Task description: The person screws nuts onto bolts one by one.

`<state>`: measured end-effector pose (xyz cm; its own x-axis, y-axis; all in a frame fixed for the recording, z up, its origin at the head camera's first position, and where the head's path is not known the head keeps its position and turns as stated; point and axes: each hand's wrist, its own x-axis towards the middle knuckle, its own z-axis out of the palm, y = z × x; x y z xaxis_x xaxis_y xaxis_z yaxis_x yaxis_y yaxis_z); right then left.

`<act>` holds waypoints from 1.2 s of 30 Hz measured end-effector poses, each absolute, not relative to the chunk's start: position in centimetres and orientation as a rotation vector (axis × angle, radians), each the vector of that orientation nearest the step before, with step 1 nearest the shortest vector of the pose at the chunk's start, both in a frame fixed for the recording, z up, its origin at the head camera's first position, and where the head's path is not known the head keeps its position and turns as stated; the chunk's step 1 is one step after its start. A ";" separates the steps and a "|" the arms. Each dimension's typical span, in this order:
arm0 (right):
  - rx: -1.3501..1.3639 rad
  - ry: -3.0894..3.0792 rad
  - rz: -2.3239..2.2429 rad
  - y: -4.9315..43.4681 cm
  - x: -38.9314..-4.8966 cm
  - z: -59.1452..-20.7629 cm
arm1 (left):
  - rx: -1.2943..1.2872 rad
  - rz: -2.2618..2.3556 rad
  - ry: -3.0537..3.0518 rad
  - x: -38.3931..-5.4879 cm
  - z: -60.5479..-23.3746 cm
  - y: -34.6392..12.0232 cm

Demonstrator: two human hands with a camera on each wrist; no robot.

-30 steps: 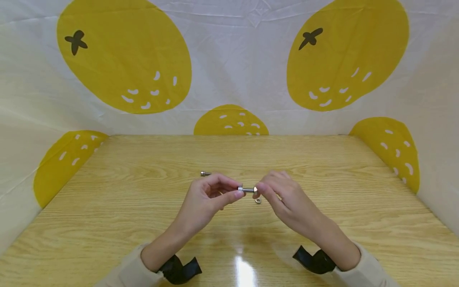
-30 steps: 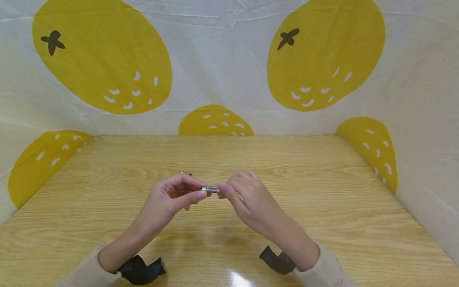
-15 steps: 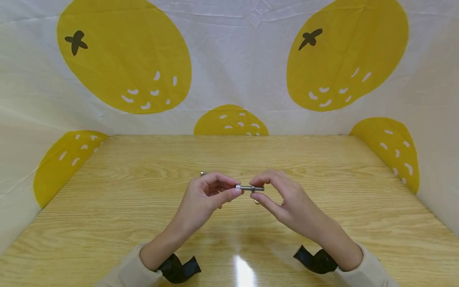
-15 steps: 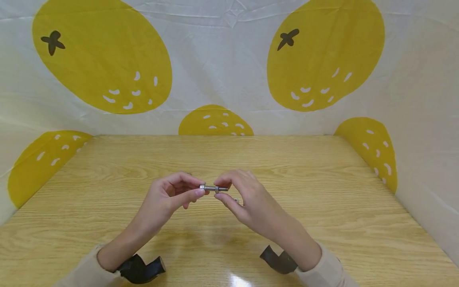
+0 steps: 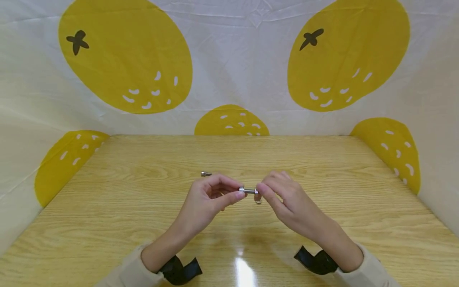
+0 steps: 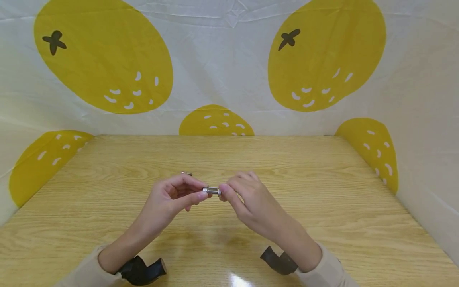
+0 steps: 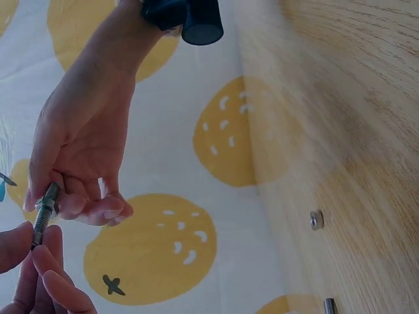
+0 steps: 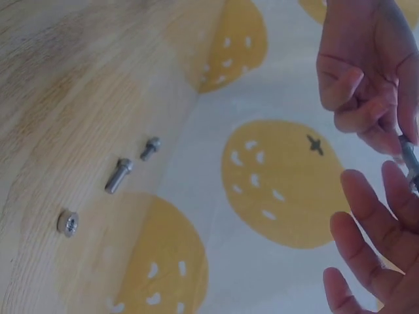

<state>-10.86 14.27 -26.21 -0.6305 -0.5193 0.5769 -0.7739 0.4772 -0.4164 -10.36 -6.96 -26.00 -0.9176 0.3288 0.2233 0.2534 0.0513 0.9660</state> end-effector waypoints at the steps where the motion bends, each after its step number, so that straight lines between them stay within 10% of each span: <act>1: 1.066 -2.389 0.941 14.3 -10.8 -26.2 | 0.618 2.032 2.238 -10.4 -26.0 -7.0; 36: 1.055 -2.424 0.882 14.4 -10.9 -26.4 | 0.597 2.033 2.239 -10.4 -26.0 -6.9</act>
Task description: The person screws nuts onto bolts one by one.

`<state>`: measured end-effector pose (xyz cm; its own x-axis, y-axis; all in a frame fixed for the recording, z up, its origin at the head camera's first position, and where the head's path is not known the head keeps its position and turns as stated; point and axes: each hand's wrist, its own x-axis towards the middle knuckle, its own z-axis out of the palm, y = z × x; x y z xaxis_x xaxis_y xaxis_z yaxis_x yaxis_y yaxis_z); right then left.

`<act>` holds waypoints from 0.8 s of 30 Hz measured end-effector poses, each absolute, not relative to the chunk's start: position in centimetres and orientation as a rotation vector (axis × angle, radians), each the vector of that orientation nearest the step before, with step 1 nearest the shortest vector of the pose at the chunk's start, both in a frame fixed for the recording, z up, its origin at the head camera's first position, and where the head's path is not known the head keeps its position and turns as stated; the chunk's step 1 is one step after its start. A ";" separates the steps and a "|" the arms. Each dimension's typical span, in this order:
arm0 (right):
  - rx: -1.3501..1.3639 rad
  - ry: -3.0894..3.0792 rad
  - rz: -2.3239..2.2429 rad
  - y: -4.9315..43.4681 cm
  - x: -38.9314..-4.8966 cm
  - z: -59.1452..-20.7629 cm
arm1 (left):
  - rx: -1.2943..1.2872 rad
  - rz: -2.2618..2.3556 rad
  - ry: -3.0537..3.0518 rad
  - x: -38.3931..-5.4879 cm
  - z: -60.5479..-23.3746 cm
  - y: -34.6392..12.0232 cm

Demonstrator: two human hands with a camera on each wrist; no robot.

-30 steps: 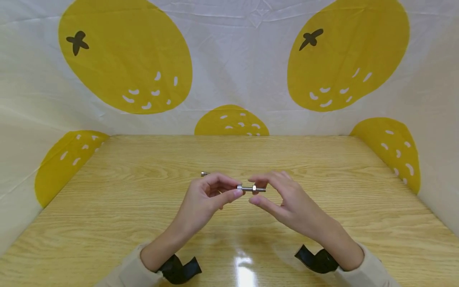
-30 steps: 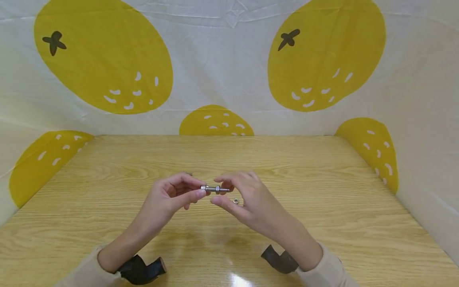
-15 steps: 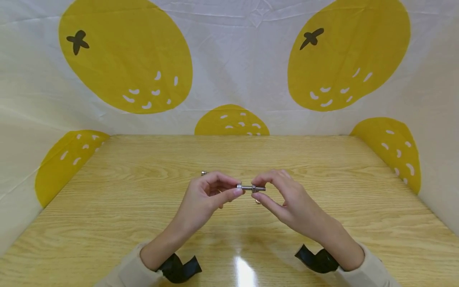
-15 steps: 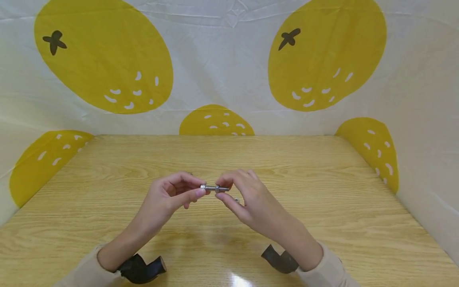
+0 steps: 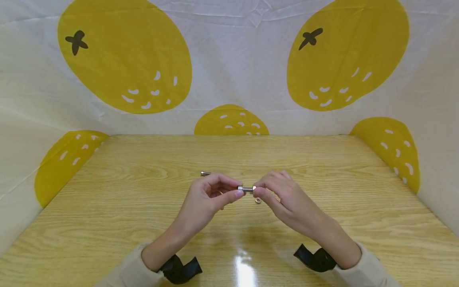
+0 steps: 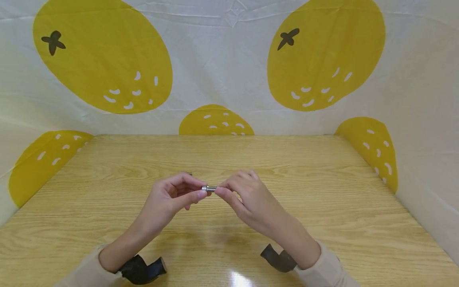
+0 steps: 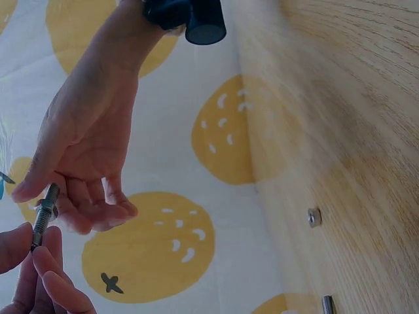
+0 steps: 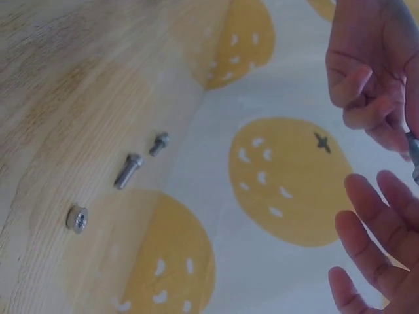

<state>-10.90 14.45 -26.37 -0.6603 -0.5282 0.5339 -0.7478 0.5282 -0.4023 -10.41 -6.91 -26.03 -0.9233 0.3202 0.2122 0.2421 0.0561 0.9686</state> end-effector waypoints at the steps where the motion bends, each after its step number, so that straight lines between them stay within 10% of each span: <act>1: 1.045 -2.442 0.889 14.5 -10.8 -26.4 | 0.594 2.033 2.241 -10.4 -26.0 -6.9; 24: 1.143 -2.340 0.890 14.4 -11.0 -26.4 | 0.590 2.040 2.228 -10.4 -26.1 -7.0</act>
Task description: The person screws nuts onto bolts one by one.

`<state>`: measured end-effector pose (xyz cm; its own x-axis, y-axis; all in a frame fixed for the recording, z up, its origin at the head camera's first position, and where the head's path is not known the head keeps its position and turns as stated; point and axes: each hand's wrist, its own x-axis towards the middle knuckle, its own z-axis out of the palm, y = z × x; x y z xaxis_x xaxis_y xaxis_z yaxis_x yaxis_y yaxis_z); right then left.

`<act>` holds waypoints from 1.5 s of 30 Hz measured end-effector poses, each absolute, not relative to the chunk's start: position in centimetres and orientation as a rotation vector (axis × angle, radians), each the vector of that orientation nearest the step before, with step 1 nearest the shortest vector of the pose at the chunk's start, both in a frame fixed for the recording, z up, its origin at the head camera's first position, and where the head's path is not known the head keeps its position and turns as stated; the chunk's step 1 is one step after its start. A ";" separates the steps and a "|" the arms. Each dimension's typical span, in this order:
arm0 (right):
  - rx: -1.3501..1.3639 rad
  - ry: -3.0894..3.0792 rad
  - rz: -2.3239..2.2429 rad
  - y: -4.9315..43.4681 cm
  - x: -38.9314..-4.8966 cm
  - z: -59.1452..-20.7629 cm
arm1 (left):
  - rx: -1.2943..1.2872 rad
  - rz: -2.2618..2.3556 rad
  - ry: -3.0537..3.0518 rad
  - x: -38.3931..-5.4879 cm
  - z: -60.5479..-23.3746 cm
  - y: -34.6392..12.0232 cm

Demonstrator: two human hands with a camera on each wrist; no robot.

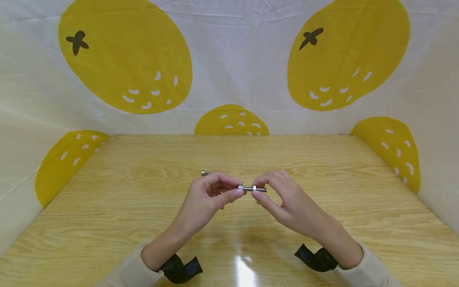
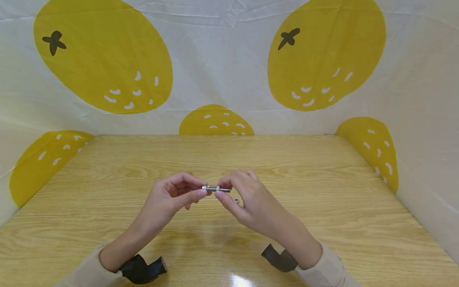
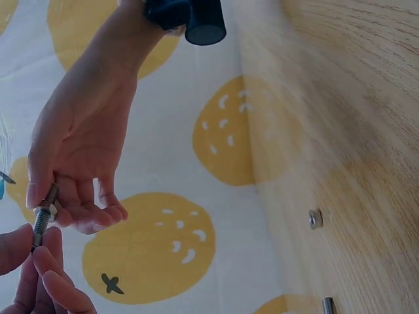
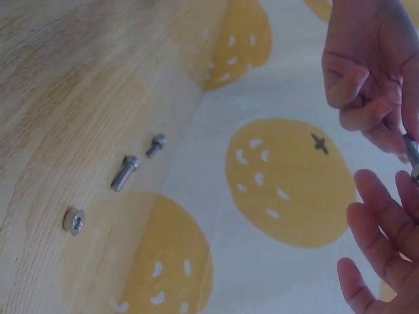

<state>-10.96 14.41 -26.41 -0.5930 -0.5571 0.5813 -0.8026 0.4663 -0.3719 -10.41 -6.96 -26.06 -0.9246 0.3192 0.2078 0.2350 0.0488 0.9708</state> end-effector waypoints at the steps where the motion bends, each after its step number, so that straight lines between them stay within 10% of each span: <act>1: 1.144 -2.346 0.896 14.4 -11.0 -26.4 | 0.592 2.040 2.224 -10.4 -26.1 -6.9; 45: 1.057 -2.424 0.875 14.4 -10.7 -26.3 | 0.587 2.016 2.238 -10.3 -26.1 -6.8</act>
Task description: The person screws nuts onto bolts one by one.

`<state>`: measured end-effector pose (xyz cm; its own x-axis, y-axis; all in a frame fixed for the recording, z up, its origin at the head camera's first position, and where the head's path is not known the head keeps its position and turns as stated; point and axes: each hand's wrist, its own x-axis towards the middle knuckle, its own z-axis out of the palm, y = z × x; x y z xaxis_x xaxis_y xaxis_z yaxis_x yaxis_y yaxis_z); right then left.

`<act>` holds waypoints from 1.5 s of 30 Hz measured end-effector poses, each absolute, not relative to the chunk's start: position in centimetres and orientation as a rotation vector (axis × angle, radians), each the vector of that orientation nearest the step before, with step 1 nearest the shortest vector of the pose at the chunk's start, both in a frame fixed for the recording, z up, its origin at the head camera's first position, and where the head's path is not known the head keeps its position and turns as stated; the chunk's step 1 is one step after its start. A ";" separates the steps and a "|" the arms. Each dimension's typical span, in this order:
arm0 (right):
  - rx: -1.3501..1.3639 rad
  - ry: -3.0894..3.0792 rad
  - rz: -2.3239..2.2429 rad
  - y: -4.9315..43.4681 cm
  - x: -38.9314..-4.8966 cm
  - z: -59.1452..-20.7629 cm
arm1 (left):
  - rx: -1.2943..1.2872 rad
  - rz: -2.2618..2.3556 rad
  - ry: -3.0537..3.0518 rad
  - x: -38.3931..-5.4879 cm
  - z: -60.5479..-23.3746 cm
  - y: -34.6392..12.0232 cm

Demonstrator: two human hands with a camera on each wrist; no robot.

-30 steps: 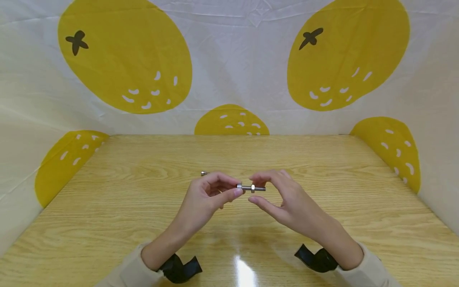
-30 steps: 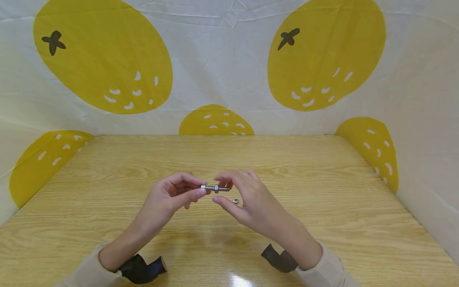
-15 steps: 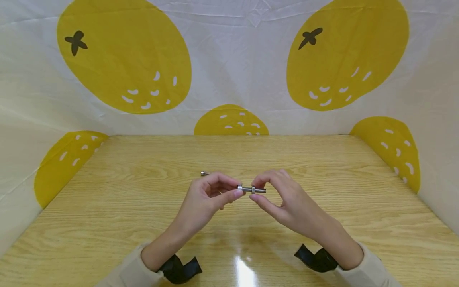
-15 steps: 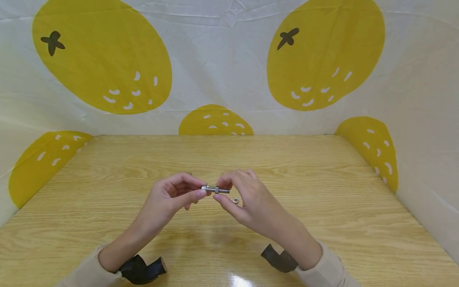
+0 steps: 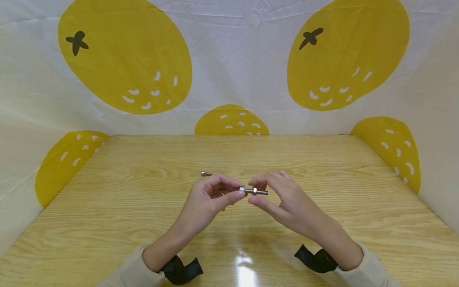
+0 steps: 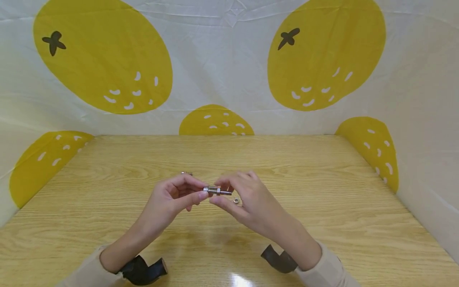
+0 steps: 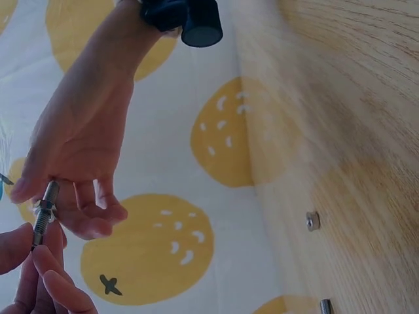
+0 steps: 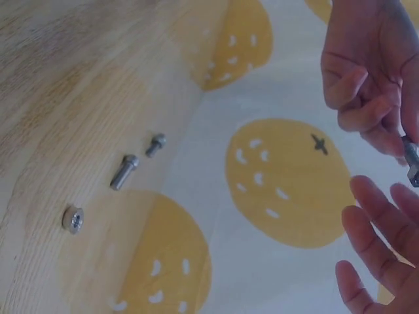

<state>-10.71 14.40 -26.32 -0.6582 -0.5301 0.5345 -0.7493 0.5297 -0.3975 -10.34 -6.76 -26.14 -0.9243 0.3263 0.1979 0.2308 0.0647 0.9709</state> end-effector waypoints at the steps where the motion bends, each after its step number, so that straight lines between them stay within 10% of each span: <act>1: 1.042 -2.432 0.872 14.4 -10.6 -26.3 | 0.583 2.010 2.246 -10.4 -26.1 -6.8; 45: 1.212 -2.231 0.898 14.2 -10.9 -26.4 | 0.570 2.023 2.223 -10.4 -26.1 -7.0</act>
